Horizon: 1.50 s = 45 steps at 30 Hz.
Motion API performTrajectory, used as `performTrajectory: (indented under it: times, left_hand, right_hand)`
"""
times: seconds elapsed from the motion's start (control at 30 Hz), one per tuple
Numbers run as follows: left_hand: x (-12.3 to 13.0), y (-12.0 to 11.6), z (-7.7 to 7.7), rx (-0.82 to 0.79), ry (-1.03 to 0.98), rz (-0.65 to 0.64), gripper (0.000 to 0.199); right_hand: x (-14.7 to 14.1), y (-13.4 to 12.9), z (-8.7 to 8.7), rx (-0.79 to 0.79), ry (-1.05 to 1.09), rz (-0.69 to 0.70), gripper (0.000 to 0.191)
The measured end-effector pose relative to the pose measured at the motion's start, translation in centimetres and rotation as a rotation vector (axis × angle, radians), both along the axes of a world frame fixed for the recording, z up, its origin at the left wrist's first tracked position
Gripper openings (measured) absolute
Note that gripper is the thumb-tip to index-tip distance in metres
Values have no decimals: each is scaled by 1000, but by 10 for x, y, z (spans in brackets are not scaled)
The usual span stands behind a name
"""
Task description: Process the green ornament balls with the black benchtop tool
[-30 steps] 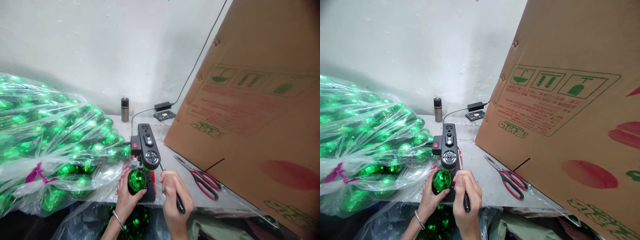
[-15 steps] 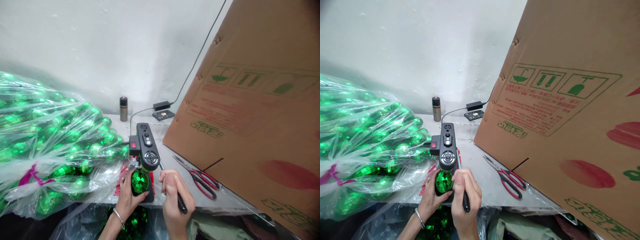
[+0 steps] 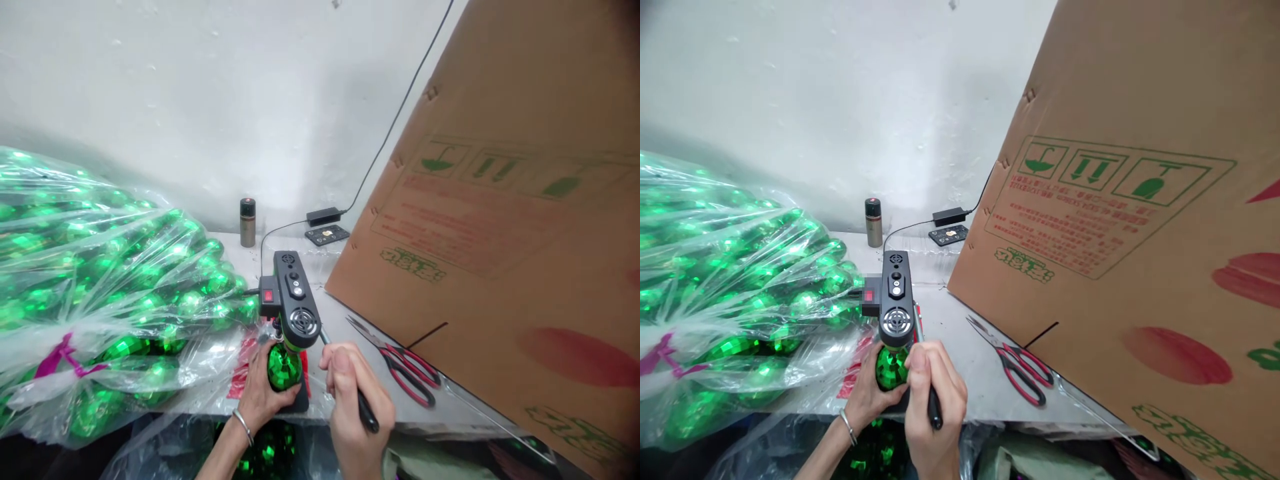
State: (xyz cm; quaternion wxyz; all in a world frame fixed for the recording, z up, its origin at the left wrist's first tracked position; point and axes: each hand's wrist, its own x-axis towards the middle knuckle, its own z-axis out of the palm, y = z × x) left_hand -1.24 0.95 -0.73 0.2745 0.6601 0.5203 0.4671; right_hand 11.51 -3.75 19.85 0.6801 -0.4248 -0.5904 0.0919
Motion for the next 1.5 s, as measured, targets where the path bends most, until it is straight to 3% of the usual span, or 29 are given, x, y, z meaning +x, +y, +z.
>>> performTrajectory:
  times: [0.2, 0.47, 0.6, 1.17, 1.5]
  left_hand:
    - [2, -3, 0, -3, -11, 1, 85]
    - [2, -5, 4, -10, 20, 7, 80]
    - [3, -5, 4, -1, 22, 19, 81]
    - [6, -5, 7, 5, 36, 30, 81]
    - [8, -5, 8, 2, 36, 48, 80]
  right_hand:
    - [-2, -1, -7, 25, 1, -37, 34]
    - [-7, -5, -47, 55, 120, -56, 37]
    - [-6, -3, -57, 69, 147, -33, 37]
    - [-12, -1, -54, 83, 166, -96, 43]
    - [-12, 0, -56, 81, 197, -63, 42]
